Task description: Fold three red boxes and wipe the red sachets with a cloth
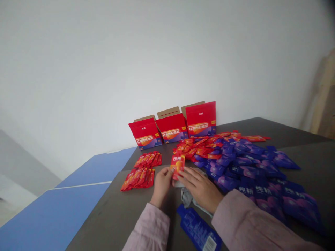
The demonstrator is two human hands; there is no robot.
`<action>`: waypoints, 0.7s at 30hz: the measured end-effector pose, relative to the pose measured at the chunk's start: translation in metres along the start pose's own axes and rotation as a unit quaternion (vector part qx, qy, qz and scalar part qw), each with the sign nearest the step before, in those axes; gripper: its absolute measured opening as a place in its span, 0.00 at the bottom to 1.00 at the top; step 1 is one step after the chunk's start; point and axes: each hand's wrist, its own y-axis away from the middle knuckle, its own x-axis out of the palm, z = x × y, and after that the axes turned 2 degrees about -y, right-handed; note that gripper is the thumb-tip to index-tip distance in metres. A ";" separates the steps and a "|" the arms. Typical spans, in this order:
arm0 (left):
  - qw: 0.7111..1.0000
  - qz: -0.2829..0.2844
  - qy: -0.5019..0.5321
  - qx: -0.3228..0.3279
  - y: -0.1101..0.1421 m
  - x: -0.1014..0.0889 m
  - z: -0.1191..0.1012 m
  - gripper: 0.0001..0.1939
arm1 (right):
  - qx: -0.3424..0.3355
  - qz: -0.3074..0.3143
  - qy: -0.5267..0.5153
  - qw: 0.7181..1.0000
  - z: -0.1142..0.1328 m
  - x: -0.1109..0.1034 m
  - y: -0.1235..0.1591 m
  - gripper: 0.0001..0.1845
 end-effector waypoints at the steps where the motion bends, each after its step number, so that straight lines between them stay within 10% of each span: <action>1: 0.995 -0.046 -0.092 -0.014 -0.005 -0.012 0.003 0.24 | 0.009 0.005 -0.007 1.000 -0.001 0.001 0.001 0.25; 9: 0.936 -0.140 -0.308 -0.097 -0.016 -0.087 0.008 0.13 | 0.057 0.036 -0.067 0.995 0.000 0.000 -0.001 0.17; 21: 0.845 -0.149 -0.499 -0.123 -0.013 -0.086 0.017 0.13 | 0.064 0.077 -0.075 0.992 0.000 -0.002 -0.004 0.15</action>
